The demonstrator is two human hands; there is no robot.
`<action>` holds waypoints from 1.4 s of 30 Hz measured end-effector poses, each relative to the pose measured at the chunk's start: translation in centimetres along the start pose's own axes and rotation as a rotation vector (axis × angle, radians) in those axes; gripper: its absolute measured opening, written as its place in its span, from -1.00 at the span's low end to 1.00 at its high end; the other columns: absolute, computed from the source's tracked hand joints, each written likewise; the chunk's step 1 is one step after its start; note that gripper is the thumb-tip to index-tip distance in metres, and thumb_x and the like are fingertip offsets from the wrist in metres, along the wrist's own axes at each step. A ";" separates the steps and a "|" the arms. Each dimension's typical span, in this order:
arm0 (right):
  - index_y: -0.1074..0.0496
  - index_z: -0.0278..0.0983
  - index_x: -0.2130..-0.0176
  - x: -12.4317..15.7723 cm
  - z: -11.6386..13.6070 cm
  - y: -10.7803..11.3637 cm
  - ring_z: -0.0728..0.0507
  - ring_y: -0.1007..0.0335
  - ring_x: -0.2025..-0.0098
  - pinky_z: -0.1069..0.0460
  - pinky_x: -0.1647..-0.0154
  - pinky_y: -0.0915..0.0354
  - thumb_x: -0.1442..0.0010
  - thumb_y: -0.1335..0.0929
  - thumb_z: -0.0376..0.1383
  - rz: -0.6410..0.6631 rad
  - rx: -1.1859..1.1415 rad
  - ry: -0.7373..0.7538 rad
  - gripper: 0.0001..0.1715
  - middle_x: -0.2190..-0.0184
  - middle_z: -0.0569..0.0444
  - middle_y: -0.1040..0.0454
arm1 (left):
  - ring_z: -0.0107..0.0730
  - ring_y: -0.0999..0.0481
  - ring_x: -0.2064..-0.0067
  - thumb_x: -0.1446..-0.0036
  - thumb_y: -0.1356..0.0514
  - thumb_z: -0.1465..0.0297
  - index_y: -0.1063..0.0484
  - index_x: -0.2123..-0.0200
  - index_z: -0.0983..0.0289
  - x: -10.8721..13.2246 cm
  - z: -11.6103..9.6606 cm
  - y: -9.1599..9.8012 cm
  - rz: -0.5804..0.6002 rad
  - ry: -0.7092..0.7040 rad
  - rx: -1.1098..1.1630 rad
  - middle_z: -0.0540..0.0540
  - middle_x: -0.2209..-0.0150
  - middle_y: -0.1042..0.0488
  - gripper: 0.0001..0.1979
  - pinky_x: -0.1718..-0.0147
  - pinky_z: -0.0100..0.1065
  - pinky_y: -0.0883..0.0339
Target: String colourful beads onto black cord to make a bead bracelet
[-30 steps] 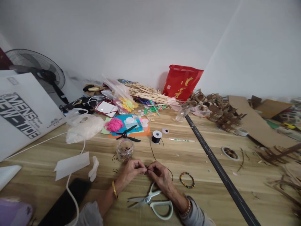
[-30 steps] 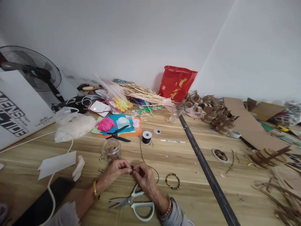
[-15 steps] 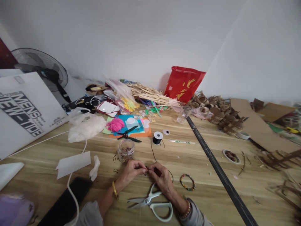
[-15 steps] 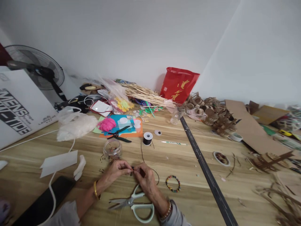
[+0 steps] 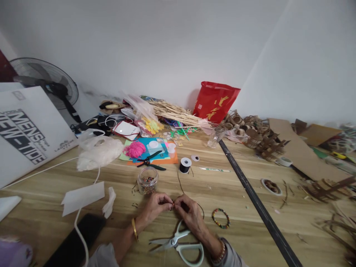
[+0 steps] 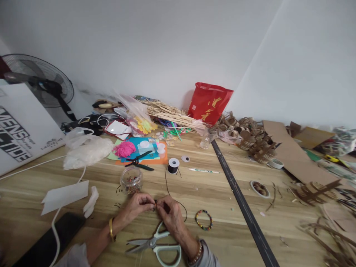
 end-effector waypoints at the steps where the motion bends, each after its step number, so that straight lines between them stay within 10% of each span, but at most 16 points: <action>1: -0.42 -0.29 0.38 0.0 0.0 0.0 -0.06 -0.37 0.42 0.09 0.40 -0.26 -0.14 -0.32 -0.29 0.003 -0.007 0.000 -0.87 0.47 0.08 -0.46 | -0.38 -0.42 0.46 0.18 -0.30 0.39 -0.50 0.55 0.31 0.1 -0.2 0.0 -0.001 -0.011 -0.021 0.01 0.57 -0.51 -0.91 0.43 -0.40 -0.26; 19: -0.33 -0.28 0.42 0.1 1.1 0.0 -0.02 -0.23 0.46 0.12 0.45 -0.16 -0.13 -0.31 -0.26 0.053 -0.001 0.045 -0.87 0.48 0.12 -0.35 | -0.39 -0.41 0.47 0.12 -0.29 0.30 -0.47 0.54 0.31 -0.1 -0.1 -0.3 0.040 -0.016 0.025 0.02 0.56 -0.49 -0.82 0.44 -0.41 -0.27; 27: -0.10 -0.24 0.63 0.4 0.2 1.1 0.02 -0.02 0.59 0.12 0.59 -0.02 -0.19 -0.23 -0.01 -0.094 -0.069 -0.059 -0.49 0.68 0.22 -0.08 | -0.39 -0.44 0.46 0.12 -0.33 0.24 -0.46 0.51 0.32 0.3 -0.7 0.0 0.036 0.022 0.077 0.01 0.56 -0.49 -0.75 0.40 -0.38 -0.31; 42: -0.43 -0.29 0.32 0.2 -0.3 -0.5 -0.01 -0.30 0.53 0.14 0.56 -0.23 -0.13 -0.36 -0.11 0.059 -0.175 -0.109 -0.73 0.50 0.10 -0.45 | -0.37 -0.41 0.42 0.08 -0.27 0.31 -0.51 0.49 0.32 0.7 -2.0 0.0 0.033 0.013 0.043 0.01 0.54 -0.50 -0.83 0.37 -0.38 -0.27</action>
Point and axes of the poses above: each hand's wrist, its own x-axis away from the middle knuckle, its own y-axis out of the back of the hand, z = x × y, the point moved 7 cm from there along -x, towards the middle knuckle
